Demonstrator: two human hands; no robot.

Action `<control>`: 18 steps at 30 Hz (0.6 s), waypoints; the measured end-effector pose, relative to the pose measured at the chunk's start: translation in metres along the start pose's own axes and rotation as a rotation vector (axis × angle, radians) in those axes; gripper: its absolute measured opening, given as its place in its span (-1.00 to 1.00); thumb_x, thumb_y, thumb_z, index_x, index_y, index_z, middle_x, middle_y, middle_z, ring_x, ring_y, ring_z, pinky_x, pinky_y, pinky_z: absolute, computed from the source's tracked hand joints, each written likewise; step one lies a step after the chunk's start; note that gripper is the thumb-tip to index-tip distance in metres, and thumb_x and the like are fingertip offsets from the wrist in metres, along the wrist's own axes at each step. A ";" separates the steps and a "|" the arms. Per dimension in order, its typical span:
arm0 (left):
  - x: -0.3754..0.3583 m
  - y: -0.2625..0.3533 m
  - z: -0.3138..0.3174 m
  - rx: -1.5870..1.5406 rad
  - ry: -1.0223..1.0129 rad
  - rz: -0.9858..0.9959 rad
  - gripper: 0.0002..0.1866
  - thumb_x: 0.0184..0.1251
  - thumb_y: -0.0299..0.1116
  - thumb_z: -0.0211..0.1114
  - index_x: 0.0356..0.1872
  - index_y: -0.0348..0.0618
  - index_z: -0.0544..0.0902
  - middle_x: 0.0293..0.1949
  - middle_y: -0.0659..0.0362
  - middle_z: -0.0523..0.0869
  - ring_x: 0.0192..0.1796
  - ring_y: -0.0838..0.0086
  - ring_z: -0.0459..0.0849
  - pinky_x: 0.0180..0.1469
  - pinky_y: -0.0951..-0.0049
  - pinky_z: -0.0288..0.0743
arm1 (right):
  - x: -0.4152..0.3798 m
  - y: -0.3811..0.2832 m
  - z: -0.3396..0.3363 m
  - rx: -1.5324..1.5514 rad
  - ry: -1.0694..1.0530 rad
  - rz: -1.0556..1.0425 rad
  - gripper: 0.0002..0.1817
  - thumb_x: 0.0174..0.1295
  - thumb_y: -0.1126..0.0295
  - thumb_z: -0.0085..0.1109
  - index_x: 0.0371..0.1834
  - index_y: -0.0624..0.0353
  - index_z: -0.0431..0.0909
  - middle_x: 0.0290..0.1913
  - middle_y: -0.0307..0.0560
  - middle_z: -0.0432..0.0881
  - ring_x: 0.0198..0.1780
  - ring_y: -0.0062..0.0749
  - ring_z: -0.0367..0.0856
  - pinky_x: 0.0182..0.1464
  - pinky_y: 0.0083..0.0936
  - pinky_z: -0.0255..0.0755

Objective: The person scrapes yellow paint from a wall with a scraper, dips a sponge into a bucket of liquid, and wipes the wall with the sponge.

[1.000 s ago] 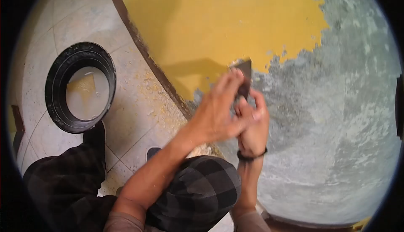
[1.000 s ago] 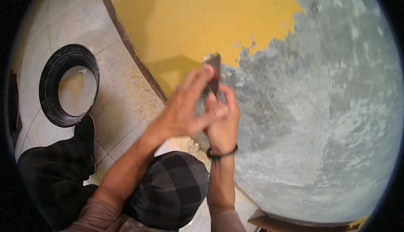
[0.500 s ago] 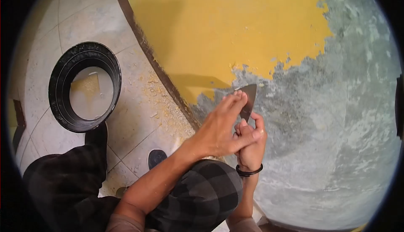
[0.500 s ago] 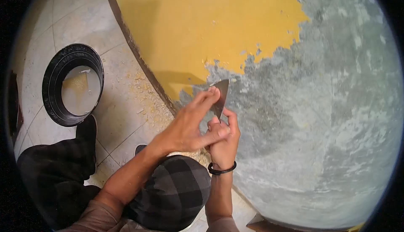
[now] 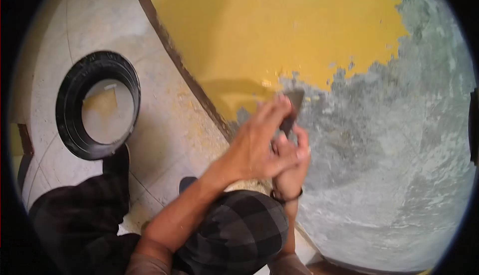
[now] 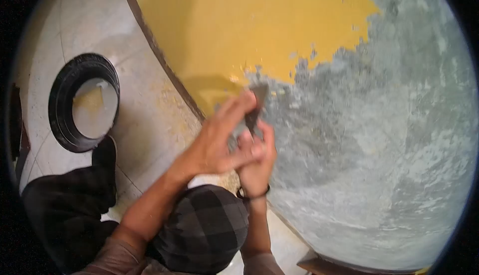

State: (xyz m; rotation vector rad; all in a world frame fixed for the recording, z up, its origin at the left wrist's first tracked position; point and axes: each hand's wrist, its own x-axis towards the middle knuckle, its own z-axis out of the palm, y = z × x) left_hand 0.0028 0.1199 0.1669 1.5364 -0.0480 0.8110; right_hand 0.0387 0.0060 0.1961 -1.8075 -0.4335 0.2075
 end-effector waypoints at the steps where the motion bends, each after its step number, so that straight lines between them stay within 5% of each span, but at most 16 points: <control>1: 0.002 0.007 0.000 0.012 -0.029 0.017 -0.13 0.11 0.03 0.38 0.23 -0.54 0.30 0.21 -0.31 0.36 0.32 -0.14 0.35 0.34 0.15 0.23 | 0.006 -0.006 0.004 0.022 -0.018 -0.028 -0.68 0.36 0.39 0.08 0.11 0.24 0.34 -0.50 -0.34 0.45 -0.48 -0.76 0.34 -0.49 -0.71 0.22; 5: 0.008 -0.003 0.000 0.036 0.046 -0.007 -0.11 0.06 0.02 0.41 0.23 -0.53 0.31 0.22 -0.29 0.37 0.32 -0.13 0.34 0.34 0.15 0.22 | 0.009 -0.003 -0.002 -0.001 0.058 0.108 -0.67 0.36 0.39 0.09 0.11 0.25 0.32 -0.51 -0.33 0.45 -0.46 -0.76 0.35 -0.49 -0.73 0.21; 18: 0.000 0.002 0.002 -0.018 0.013 0.011 -0.15 0.08 0.01 0.40 0.22 -0.50 0.33 0.19 -0.28 0.40 0.28 -0.12 0.39 0.31 0.15 0.26 | -0.005 -0.011 -0.004 -0.052 0.004 -0.002 -0.75 0.33 0.51 0.04 0.05 0.24 0.35 -0.55 -0.36 0.42 -0.54 -0.77 0.29 -0.51 -0.72 0.20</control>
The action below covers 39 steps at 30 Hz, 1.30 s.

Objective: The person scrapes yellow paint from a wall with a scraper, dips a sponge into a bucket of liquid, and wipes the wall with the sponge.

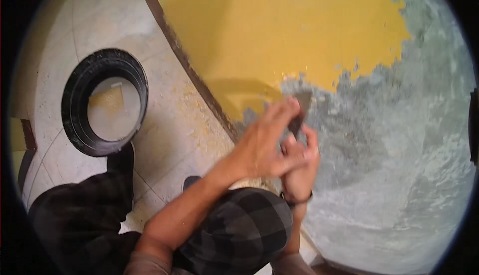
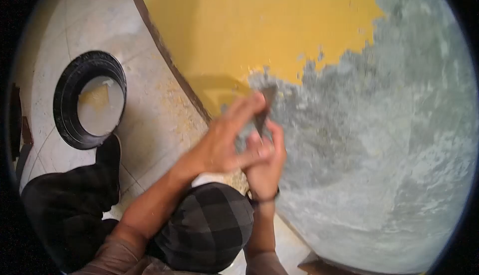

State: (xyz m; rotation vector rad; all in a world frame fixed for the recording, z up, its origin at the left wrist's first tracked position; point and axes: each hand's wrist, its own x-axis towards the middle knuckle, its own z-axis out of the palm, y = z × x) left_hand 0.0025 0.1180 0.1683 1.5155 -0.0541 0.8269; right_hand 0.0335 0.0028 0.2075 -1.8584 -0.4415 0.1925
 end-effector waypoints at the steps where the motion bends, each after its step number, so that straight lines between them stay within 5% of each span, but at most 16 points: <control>1: -0.001 0.006 0.006 0.046 -0.002 -0.019 -0.15 0.08 0.01 0.40 0.21 -0.50 0.34 0.20 -0.30 0.39 0.29 -0.12 0.38 0.33 0.15 0.25 | 0.003 -0.003 -0.004 0.007 0.040 0.049 -0.75 0.33 0.51 0.04 0.05 0.25 0.35 -0.55 -0.36 0.42 -0.55 -0.76 0.28 -0.52 -0.71 0.18; 7: 0.010 -0.001 -0.014 -0.001 0.064 -0.088 -0.13 0.11 0.06 0.37 0.24 -0.50 0.34 0.24 -0.31 0.36 0.34 -0.12 0.34 0.36 0.13 0.21 | 0.028 -0.004 0.014 -0.044 -0.124 0.039 -0.74 0.33 0.47 0.08 0.06 0.18 0.38 -0.54 -0.39 0.40 -0.56 -0.75 0.29 -0.59 -0.70 0.17; 13: -0.018 -0.001 0.015 -0.014 -0.064 -0.062 -0.14 0.16 0.06 0.35 0.26 -0.50 0.32 0.25 -0.30 0.35 0.35 -0.11 0.32 0.37 0.14 0.19 | -0.004 0.002 -0.020 -0.083 -0.008 0.101 -0.69 0.36 0.45 0.02 0.13 0.24 0.30 -0.54 -0.30 0.44 -0.62 -0.76 0.29 -0.68 -0.73 0.09; 16: -0.007 -0.004 -0.001 -0.091 -0.034 -0.142 -0.13 0.15 0.07 0.35 0.26 -0.51 0.30 0.25 -0.32 0.35 0.36 -0.11 0.30 0.38 0.14 0.18 | -0.001 -0.007 -0.007 -0.092 -0.002 0.187 -0.71 0.33 0.48 0.07 0.09 0.19 0.35 -0.51 -0.34 0.47 -0.53 -0.76 0.34 -0.57 -0.73 0.19; 19: -0.017 -0.013 0.010 -0.041 -0.045 -0.048 -0.12 0.14 0.08 0.35 0.25 -0.53 0.31 0.24 -0.30 0.35 0.36 -0.11 0.31 0.36 0.15 0.20 | 0.002 0.027 -0.017 -0.088 -0.038 -0.054 -0.72 0.33 0.46 0.10 0.06 0.23 0.36 -0.52 -0.34 0.46 -0.54 -0.76 0.32 -0.52 -0.73 0.22; 23: -0.008 -0.018 0.008 0.126 0.065 -0.022 -0.13 0.12 0.06 0.37 0.21 -0.55 0.34 0.19 -0.28 0.39 0.29 -0.11 0.38 0.32 0.16 0.26 | 0.014 0.023 -0.009 -0.050 0.020 0.103 -0.74 0.35 0.43 0.10 0.04 0.24 0.37 -0.52 -0.34 0.45 -0.53 -0.77 0.31 -0.54 -0.71 0.20; 27: -0.012 -0.017 0.002 0.043 0.001 -0.037 -0.13 0.11 0.04 0.38 0.22 -0.55 0.32 0.20 -0.29 0.38 0.28 -0.11 0.39 0.31 0.17 0.27 | 0.009 0.030 0.000 0.030 -0.053 -0.034 -0.75 0.35 0.46 0.07 0.05 0.21 0.37 -0.55 -0.34 0.43 -0.55 -0.78 0.29 -0.57 -0.73 0.15; 31: -0.006 -0.015 0.008 0.131 0.068 0.008 -0.13 0.10 0.01 0.40 0.23 -0.53 0.30 0.21 -0.28 0.37 0.27 -0.10 0.40 0.30 0.17 0.27 | 0.012 0.012 0.000 0.010 0.047 0.093 -0.76 0.34 0.50 0.04 0.04 0.24 0.37 -0.54 -0.35 0.42 -0.54 -0.77 0.29 -0.57 -0.72 0.14; 33: -0.006 -0.020 0.002 0.101 0.065 -0.027 -0.12 0.08 0.01 0.41 0.23 -0.51 0.30 0.22 -0.29 0.36 0.27 -0.11 0.39 0.30 0.17 0.27 | 0.024 -0.001 0.011 -0.011 -0.070 0.145 -0.73 0.34 0.48 0.04 0.06 0.24 0.35 -0.55 -0.34 0.44 -0.53 -0.77 0.30 -0.55 -0.73 0.16; 34: -0.005 -0.019 -0.003 0.070 0.056 -0.053 -0.12 0.07 0.01 0.41 0.23 -0.51 0.30 0.21 -0.29 0.36 0.27 -0.11 0.40 0.30 0.16 0.27 | 0.024 0.021 0.009 -0.052 -0.086 -0.018 -0.72 0.33 0.48 0.06 0.07 0.23 0.34 -0.54 -0.33 0.46 -0.52 -0.76 0.31 -0.53 -0.74 0.17; 39: -0.004 -0.019 0.001 0.129 0.066 0.036 -0.13 0.08 0.03 0.41 0.23 -0.50 0.31 0.18 -0.30 0.39 0.26 -0.13 0.40 0.29 0.15 0.28 | 0.011 0.018 0.005 0.068 -0.006 0.062 -0.75 0.32 0.50 0.07 0.03 0.24 0.38 -0.51 -0.33 0.46 -0.48 -0.75 0.32 -0.51 -0.71 0.19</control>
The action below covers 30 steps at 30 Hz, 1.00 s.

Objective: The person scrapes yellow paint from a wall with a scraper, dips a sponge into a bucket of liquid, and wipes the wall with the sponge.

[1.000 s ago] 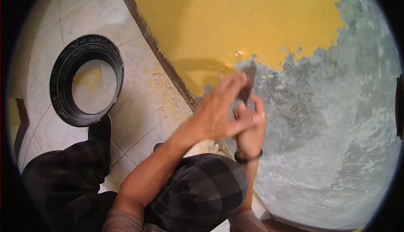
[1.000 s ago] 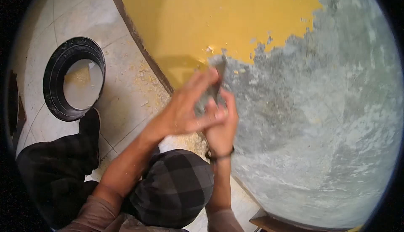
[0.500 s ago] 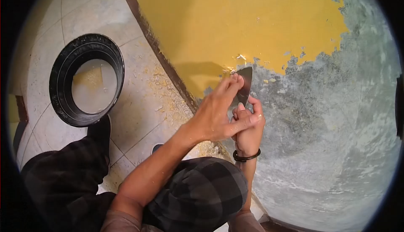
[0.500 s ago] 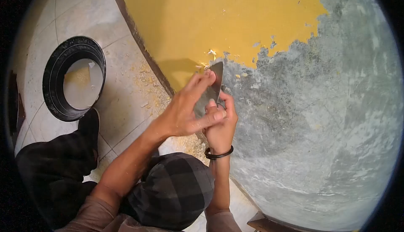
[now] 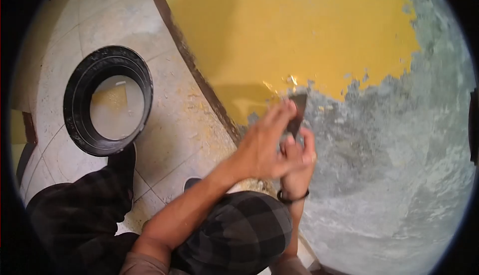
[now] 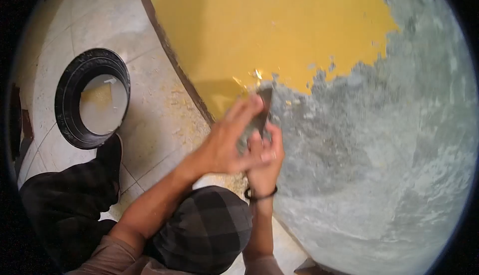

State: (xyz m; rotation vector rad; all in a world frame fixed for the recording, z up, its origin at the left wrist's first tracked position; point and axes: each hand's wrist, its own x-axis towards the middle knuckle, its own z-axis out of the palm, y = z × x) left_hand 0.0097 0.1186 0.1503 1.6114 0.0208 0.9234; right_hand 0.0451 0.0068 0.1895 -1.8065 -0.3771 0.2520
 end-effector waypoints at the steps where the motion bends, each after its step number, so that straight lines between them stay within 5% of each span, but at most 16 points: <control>1: 0.004 -0.004 -0.006 -0.026 -0.013 -0.036 -0.11 0.08 0.05 0.41 0.23 -0.51 0.31 0.19 -0.31 0.39 0.27 -0.13 0.39 0.30 0.15 0.27 | 0.008 -0.009 0.006 -0.051 -0.034 0.016 -0.74 0.33 0.48 0.06 0.05 0.23 0.36 -0.50 -0.33 0.46 -0.47 -0.76 0.33 -0.51 -0.71 0.19; 14: -0.003 -0.003 -0.012 -0.107 -0.050 -0.091 -0.11 0.06 0.05 0.41 0.23 -0.50 0.32 0.18 -0.30 0.39 0.27 -0.11 0.41 0.34 0.16 0.23 | -0.007 0.024 0.008 -0.125 0.010 -0.137 -0.74 0.34 0.43 0.08 0.03 0.28 0.37 -0.50 -0.30 0.47 -0.45 -0.70 0.33 -0.46 -0.64 0.26; 18: 0.009 -0.002 -0.005 0.012 -0.012 -0.019 -0.11 0.09 0.03 0.39 0.25 -0.52 0.29 0.13 -0.30 0.41 0.23 -0.10 0.43 0.27 0.18 0.29 | 0.023 0.000 0.009 -0.116 -0.052 0.001 -0.71 0.34 0.41 0.10 0.05 0.29 0.37 -0.51 -0.34 0.43 -0.46 -0.70 0.34 -0.46 -0.67 0.27; 24: -0.005 -0.003 -0.011 -0.075 -0.096 -0.082 -0.09 0.11 0.07 0.38 0.27 -0.51 0.28 0.22 -0.31 0.36 0.31 -0.12 0.36 0.35 0.17 0.22 | 0.006 0.015 -0.002 -0.253 -0.104 -0.222 -0.75 0.35 0.43 0.07 0.03 0.27 0.38 -0.48 -0.31 0.47 -0.46 -0.74 0.34 -0.51 -0.69 0.20; 26: -0.012 0.001 -0.001 -0.086 -0.138 -0.039 -0.09 0.11 0.07 0.39 0.27 -0.51 0.28 0.23 -0.31 0.35 0.31 -0.12 0.35 0.35 0.16 0.23 | -0.013 0.007 -0.020 -0.092 -0.009 0.055 -0.70 0.35 0.43 0.07 0.10 0.22 0.31 -0.54 -0.35 0.43 -0.56 -0.75 0.28 -0.55 -0.72 0.12; 30: -0.019 0.002 0.004 -0.143 -0.090 -0.096 -0.10 0.09 0.03 0.41 0.26 -0.51 0.29 0.21 -0.32 0.37 0.32 -0.11 0.35 0.34 0.17 0.24 | -0.014 0.005 -0.022 -0.127 -0.018 0.110 -0.68 0.35 0.43 0.06 0.12 0.21 0.29 -0.52 -0.31 0.44 -0.58 -0.73 0.29 -0.59 -0.71 0.11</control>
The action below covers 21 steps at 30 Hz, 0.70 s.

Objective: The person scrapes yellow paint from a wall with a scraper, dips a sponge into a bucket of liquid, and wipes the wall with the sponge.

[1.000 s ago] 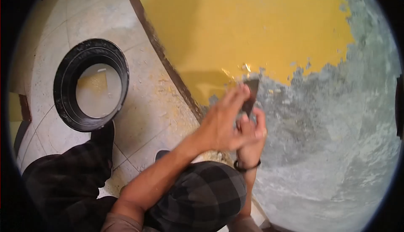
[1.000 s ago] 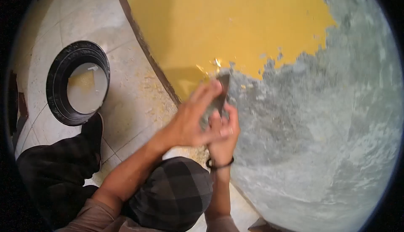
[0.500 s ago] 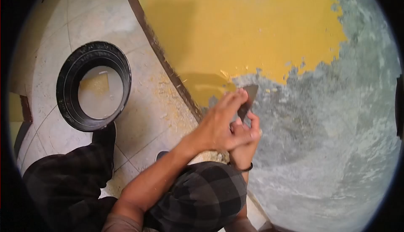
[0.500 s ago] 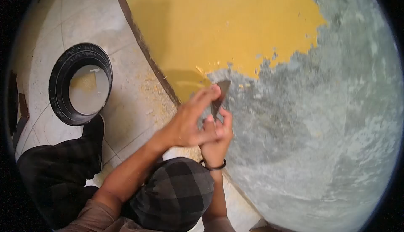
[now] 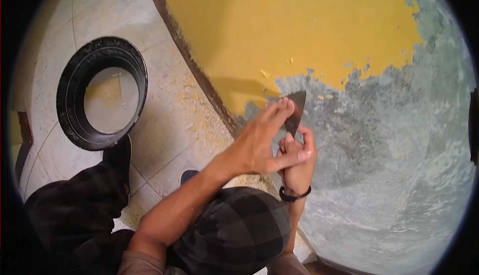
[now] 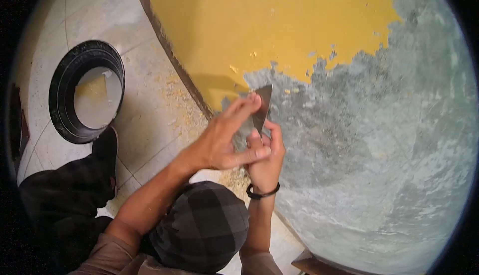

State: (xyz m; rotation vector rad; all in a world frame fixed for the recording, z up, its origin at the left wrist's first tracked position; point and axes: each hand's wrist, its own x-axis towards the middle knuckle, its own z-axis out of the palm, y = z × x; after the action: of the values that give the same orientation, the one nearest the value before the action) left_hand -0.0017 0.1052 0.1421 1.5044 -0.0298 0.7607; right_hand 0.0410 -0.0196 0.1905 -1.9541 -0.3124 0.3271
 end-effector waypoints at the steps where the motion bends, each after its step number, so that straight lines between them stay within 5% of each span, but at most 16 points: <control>1: 0.001 0.002 -0.004 -0.025 -0.048 -0.043 -0.10 0.09 0.03 0.41 0.26 -0.51 0.29 0.22 -0.32 0.37 0.32 -0.12 0.35 0.34 0.17 0.24 | -0.001 0.004 0.003 0.011 -0.006 -0.032 -0.71 0.36 0.43 0.06 0.10 0.21 0.31 -0.51 -0.32 0.45 -0.55 -0.73 0.31 -0.56 -0.71 0.15; 12: -0.003 -0.007 0.001 0.013 -0.040 -0.001 -0.11 0.07 0.03 0.41 0.23 -0.54 0.32 0.19 -0.30 0.39 0.29 -0.12 0.39 0.32 0.16 0.26 | 0.007 0.024 0.016 -0.031 0.027 -0.227 -0.70 0.36 0.42 0.09 0.08 0.25 0.33 -0.48 -0.33 0.46 -0.44 -0.72 0.35 -0.47 -0.70 0.24; 16: 0.008 -0.014 -0.008 0.084 0.086 -0.010 -0.13 0.07 0.03 0.40 0.21 -0.54 0.34 0.15 -0.28 0.43 0.21 -0.11 0.45 0.27 0.16 0.30 | 0.016 0.018 0.017 -0.148 0.023 -0.105 -0.74 0.35 0.47 0.04 0.06 0.25 0.34 -0.53 -0.37 0.38 -0.46 -0.74 0.32 -0.46 -0.71 0.22; 18: 0.007 -0.010 -0.015 -0.003 0.039 -0.100 -0.13 0.06 0.02 0.42 0.20 -0.53 0.34 0.16 -0.28 0.43 0.21 -0.11 0.45 0.26 0.16 0.31 | 0.020 0.026 0.029 -0.119 -0.015 -0.239 -0.73 0.35 0.47 0.05 0.08 0.21 0.34 -0.53 -0.36 0.40 -0.45 -0.74 0.33 -0.46 -0.71 0.22; 21: -0.002 -0.008 -0.005 0.090 0.028 0.040 -0.17 0.07 -0.01 0.42 0.19 -0.51 0.35 0.10 -0.25 0.46 0.18 -0.09 0.47 0.23 0.20 0.34 | 0.011 0.036 0.026 -0.006 0.015 -0.211 -0.74 0.34 0.48 0.05 0.06 0.23 0.35 -0.48 -0.31 0.45 -0.42 -0.71 0.34 -0.44 -0.67 0.23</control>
State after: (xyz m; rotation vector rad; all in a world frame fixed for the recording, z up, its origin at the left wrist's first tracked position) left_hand -0.0016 0.1094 0.1332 1.5821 -0.0043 0.8241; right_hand 0.0439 -0.0079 0.1470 -1.9081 -0.5051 0.1744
